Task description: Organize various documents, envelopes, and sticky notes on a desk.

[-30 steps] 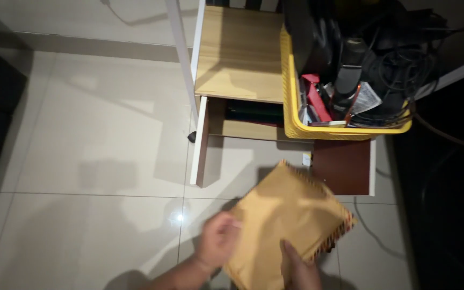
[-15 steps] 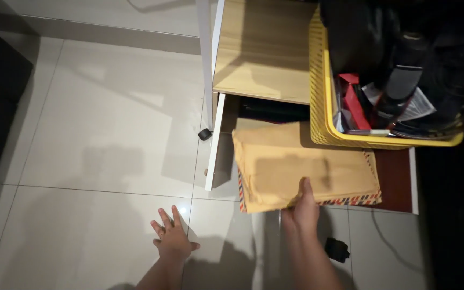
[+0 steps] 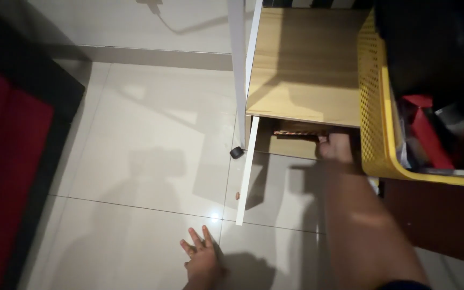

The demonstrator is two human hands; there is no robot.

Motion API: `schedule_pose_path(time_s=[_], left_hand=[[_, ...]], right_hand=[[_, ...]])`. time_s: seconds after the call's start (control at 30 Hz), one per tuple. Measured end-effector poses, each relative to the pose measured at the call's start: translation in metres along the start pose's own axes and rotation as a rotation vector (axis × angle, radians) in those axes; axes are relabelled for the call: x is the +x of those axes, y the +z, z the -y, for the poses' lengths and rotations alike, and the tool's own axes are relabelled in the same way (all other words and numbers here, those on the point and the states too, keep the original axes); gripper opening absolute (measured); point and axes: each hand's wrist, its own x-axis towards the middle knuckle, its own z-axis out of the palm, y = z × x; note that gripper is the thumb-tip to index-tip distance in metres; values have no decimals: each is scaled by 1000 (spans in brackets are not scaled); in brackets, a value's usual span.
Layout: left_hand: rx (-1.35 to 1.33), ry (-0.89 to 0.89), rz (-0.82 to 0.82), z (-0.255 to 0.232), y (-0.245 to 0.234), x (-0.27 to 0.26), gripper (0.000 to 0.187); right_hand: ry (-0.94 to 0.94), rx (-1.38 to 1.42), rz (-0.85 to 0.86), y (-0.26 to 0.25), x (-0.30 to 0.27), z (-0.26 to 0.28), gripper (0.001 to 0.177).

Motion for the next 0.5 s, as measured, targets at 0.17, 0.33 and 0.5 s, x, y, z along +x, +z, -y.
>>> schedule_pose_path(time_s=[0.17,0.33,0.5], left_hand=[[42,10,32,-2,5,1,145],[44,1,-3,-3,18,17,146],[67,14,-56,-2,25,17,149]], right_hand=[[396,-456,-372,-18,-26,1,42],[-266,-985,-123,-103,-158,-66,24],[-354,-968,-610,-243,-300,-58,23]])
